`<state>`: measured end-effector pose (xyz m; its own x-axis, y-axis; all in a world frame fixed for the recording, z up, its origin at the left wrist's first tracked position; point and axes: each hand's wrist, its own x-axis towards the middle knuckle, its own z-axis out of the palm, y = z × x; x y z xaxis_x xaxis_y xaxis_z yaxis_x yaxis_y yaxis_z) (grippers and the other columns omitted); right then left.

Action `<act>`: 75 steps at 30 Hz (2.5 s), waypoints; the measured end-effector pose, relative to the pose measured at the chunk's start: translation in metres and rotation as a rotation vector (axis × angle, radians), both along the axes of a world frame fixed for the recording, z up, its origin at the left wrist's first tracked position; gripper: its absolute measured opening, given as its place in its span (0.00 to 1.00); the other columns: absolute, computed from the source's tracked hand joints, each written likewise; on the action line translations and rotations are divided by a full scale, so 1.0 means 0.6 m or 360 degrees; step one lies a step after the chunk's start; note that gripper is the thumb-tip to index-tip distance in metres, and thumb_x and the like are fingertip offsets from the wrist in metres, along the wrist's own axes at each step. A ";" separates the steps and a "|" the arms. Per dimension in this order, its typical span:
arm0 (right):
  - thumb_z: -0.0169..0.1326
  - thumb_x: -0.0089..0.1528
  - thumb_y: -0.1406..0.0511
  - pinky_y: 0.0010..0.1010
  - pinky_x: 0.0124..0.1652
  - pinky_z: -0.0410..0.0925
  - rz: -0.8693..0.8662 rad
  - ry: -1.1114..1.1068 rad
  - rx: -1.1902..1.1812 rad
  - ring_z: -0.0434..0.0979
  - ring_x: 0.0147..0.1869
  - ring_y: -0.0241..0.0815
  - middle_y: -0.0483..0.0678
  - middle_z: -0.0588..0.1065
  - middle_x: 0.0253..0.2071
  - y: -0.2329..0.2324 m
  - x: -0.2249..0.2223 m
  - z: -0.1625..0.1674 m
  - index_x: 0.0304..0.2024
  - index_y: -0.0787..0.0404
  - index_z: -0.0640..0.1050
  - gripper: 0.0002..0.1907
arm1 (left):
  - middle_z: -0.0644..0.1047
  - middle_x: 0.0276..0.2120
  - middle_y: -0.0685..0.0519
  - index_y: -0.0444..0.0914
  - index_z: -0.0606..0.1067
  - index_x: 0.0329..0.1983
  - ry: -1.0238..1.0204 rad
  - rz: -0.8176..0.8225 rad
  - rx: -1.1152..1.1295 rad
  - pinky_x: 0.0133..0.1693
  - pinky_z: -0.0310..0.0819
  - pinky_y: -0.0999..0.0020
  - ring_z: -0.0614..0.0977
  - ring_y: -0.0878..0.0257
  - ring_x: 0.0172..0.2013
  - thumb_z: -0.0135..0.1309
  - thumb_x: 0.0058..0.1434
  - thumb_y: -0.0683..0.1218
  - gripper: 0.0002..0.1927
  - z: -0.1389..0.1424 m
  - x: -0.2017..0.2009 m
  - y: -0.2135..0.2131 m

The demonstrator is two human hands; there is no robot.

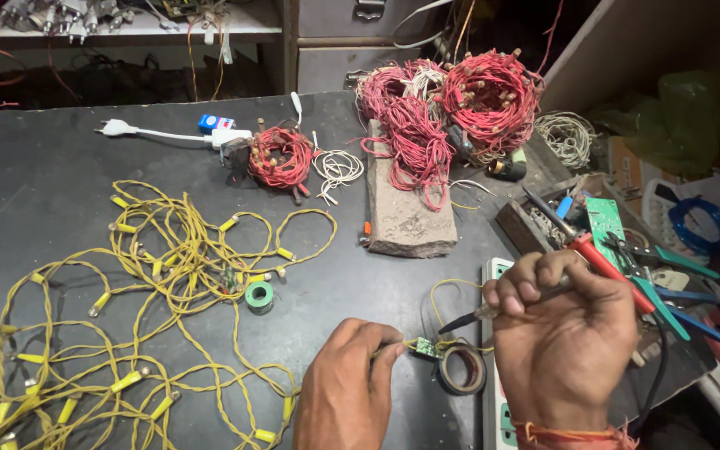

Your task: The person solders wires to a small green circuit board, then tests the connection by plugging the board into a power strip. The person then uses a screwdriver to inspect several yellow LED light bulbs along the string.

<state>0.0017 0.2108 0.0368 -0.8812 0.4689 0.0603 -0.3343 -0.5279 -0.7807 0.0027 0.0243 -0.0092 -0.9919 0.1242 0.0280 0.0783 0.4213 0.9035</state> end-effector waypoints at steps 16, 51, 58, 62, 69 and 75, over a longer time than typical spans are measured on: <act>0.40 0.68 0.57 0.39 0.43 0.59 0.0118 -0.0004 -0.0004 0.61 0.34 0.43 0.48 0.63 0.30 -0.004 -0.017 -0.019 0.33 0.60 0.66 0.15 | 0.81 0.39 0.51 0.41 0.81 0.40 -0.0041 0.0000 0.0008 0.38 0.76 0.57 0.84 0.51 0.36 0.59 0.57 0.43 0.08 0.003 0.001 0.001; 0.37 0.67 0.57 0.39 0.42 0.60 0.0142 -0.0045 0.0000 0.61 0.33 0.42 0.48 0.63 0.29 -0.009 -0.024 -0.022 0.32 0.60 0.65 0.15 | 0.80 0.40 0.53 0.44 0.82 0.42 -0.0177 -0.0027 -0.0045 0.39 0.76 0.57 0.84 0.52 0.38 0.58 0.58 0.45 0.09 0.017 -0.002 0.000; 0.37 0.68 0.57 0.38 0.41 0.59 0.0229 -0.0039 -0.0011 0.60 0.32 0.41 0.47 0.61 0.28 -0.009 -0.022 -0.021 0.31 0.59 0.64 0.15 | 0.80 0.40 0.53 0.44 0.82 0.42 -0.0152 -0.0018 -0.0024 0.38 0.76 0.57 0.84 0.52 0.38 0.59 0.58 0.45 0.09 0.015 -0.002 0.002; 0.37 0.68 0.57 0.39 0.41 0.59 0.0269 -0.0039 0.0005 0.60 0.32 0.42 0.47 0.61 0.28 -0.010 -0.022 -0.021 0.31 0.59 0.64 0.15 | 0.81 0.40 0.53 0.44 0.82 0.41 -0.0140 -0.0016 0.0001 0.38 0.76 0.58 0.84 0.53 0.37 0.58 0.58 0.44 0.09 0.013 -0.002 0.003; 0.36 0.68 0.58 0.38 0.40 0.59 0.0251 -0.0073 0.0043 0.60 0.31 0.42 0.47 0.61 0.28 -0.012 -0.023 -0.022 0.31 0.59 0.64 0.15 | 0.81 0.40 0.52 0.43 0.82 0.42 -0.0134 -0.0038 0.0002 0.39 0.77 0.58 0.85 0.53 0.38 0.58 0.58 0.44 0.09 0.012 -0.002 0.000; 0.36 0.68 0.58 0.38 0.41 0.59 0.0259 -0.0072 0.0037 0.60 0.32 0.42 0.47 0.62 0.28 -0.012 -0.023 -0.022 0.31 0.59 0.64 0.15 | 0.80 0.41 0.52 0.43 0.82 0.42 -0.0150 -0.0035 -0.0019 0.39 0.76 0.58 0.84 0.53 0.38 0.58 0.58 0.44 0.09 0.013 -0.002 -0.001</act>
<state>-0.0118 0.2034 0.0234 -0.9474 0.3188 0.0283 -0.2104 -0.5537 -0.8057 0.0017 0.0237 -0.0013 -0.9871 0.1455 -0.0670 0.0022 0.4311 0.9023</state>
